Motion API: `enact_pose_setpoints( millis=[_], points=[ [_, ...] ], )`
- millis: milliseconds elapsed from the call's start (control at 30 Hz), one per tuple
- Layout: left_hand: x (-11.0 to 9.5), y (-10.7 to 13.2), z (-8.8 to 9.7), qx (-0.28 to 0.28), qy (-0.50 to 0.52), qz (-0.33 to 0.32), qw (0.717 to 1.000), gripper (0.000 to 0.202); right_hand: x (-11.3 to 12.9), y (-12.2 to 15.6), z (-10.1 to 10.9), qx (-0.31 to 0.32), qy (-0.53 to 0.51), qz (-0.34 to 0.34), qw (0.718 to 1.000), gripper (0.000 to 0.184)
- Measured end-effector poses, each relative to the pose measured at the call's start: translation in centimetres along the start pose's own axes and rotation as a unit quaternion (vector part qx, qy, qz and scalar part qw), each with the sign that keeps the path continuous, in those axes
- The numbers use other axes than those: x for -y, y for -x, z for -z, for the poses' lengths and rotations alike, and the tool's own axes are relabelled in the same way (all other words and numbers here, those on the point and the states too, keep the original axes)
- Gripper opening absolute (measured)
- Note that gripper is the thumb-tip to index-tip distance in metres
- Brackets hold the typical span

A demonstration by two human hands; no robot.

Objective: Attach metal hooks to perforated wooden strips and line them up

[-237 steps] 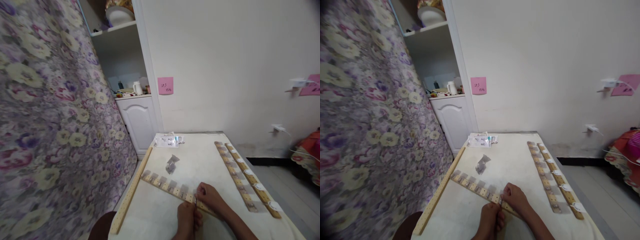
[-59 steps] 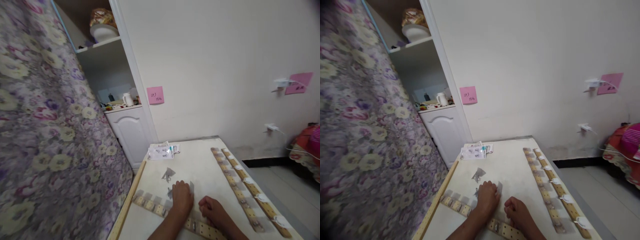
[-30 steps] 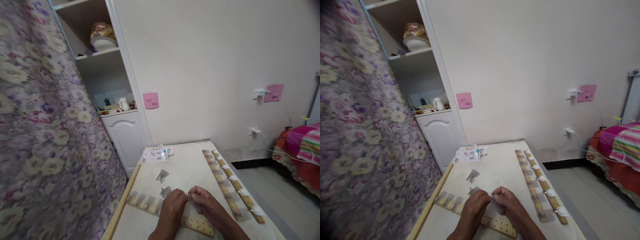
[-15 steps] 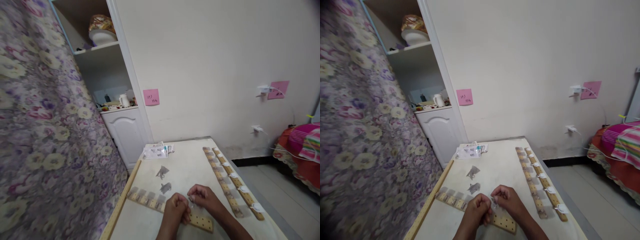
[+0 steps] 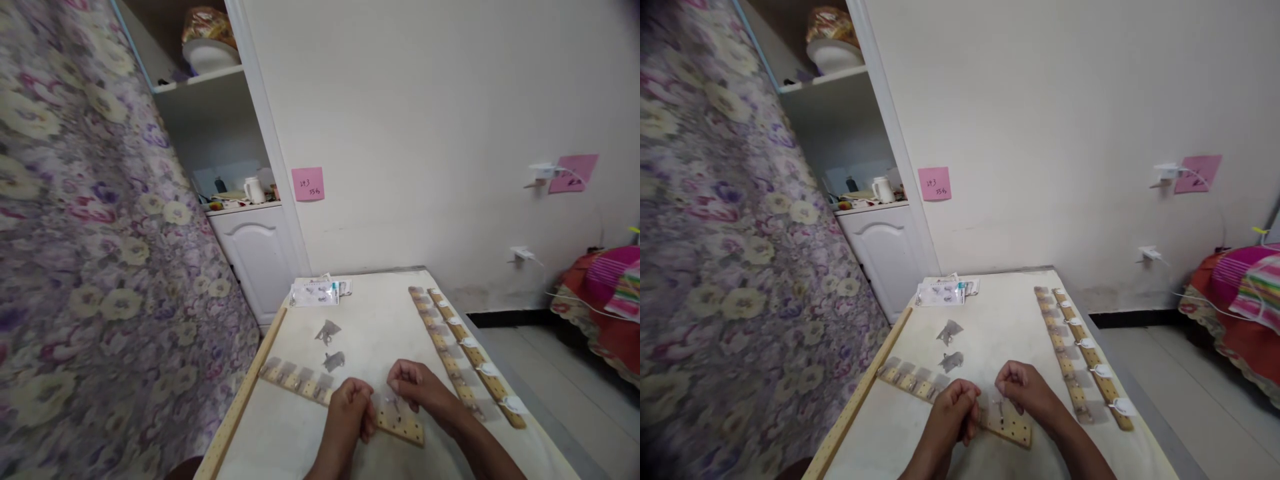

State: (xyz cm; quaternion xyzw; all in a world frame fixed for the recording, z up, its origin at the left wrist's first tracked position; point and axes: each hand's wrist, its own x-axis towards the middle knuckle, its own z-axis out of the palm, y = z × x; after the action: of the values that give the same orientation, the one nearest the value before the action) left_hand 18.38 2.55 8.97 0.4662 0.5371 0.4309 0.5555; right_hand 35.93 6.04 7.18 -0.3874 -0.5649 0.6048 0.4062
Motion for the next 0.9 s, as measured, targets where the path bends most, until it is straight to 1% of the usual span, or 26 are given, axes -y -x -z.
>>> enact_pose_setpoints(
  millis=[67, 167, 267, 333, 433, 533, 600, 700, 800, 900],
  points=[
    [0.8, 0.7, 0.0, 0.010, -0.002, 0.031, 0.999, 0.027, -0.7, 0.0, 0.6, -0.005, -0.001, -0.015, 1.000, 0.022],
    [3.3, 1.5, -0.7, 0.030, -0.008, 0.107, 0.994, 0.034, -2.1, -0.2, 1.2, -0.003, 0.009, -0.043, 0.999, 0.020],
    [6.0, 1.7, -2.0, 0.036, 0.000, 0.122, 0.992, 0.034, -3.6, -0.2, 1.4, 0.001, 0.011, -0.062, 0.998, 0.020],
    [7.0, 1.6, -2.9, 0.035, 0.014, 0.123, 0.992, 0.035, -4.5, -0.1, 1.3, -0.005, 0.012, -0.069, 0.998, 0.021],
    [7.1, 1.5, -3.6, 0.032, 0.027, 0.135, 0.990, 0.034, -5.4, 0.2, 1.0, -0.010, 0.012, -0.071, 0.997, 0.022],
    [6.7, 1.4, -3.7, 0.032, 0.044, 0.141, 0.989, 0.036, -5.8, 0.4, 0.8, -0.007, 0.013, -0.067, 0.998, 0.022],
    [6.7, 1.4, -3.7, 0.032, 0.062, 0.140, 0.988, 0.039, -5.8, 0.5, 0.8, -0.012, 0.018, -0.063, 0.998, 0.022],
    [7.4, 1.2, -3.6, 0.030, 0.086, 0.138, 0.986, 0.042, -5.5, 0.6, 0.9, -0.009, 0.024, -0.054, 0.998, 0.023],
    [8.0, 1.0, -3.6, 0.014, 0.105, 0.136, 0.985, 0.041, -5.2, 0.7, 1.0, 0.000, 0.020, -0.043, 0.999, 0.026],
    [8.2, 1.0, -3.6, 0.000, 0.123, 0.129, 0.984, 0.039, -5.0, 0.8, 1.2, 0.008, 0.007, -0.037, 0.999, 0.027]
  ],
)
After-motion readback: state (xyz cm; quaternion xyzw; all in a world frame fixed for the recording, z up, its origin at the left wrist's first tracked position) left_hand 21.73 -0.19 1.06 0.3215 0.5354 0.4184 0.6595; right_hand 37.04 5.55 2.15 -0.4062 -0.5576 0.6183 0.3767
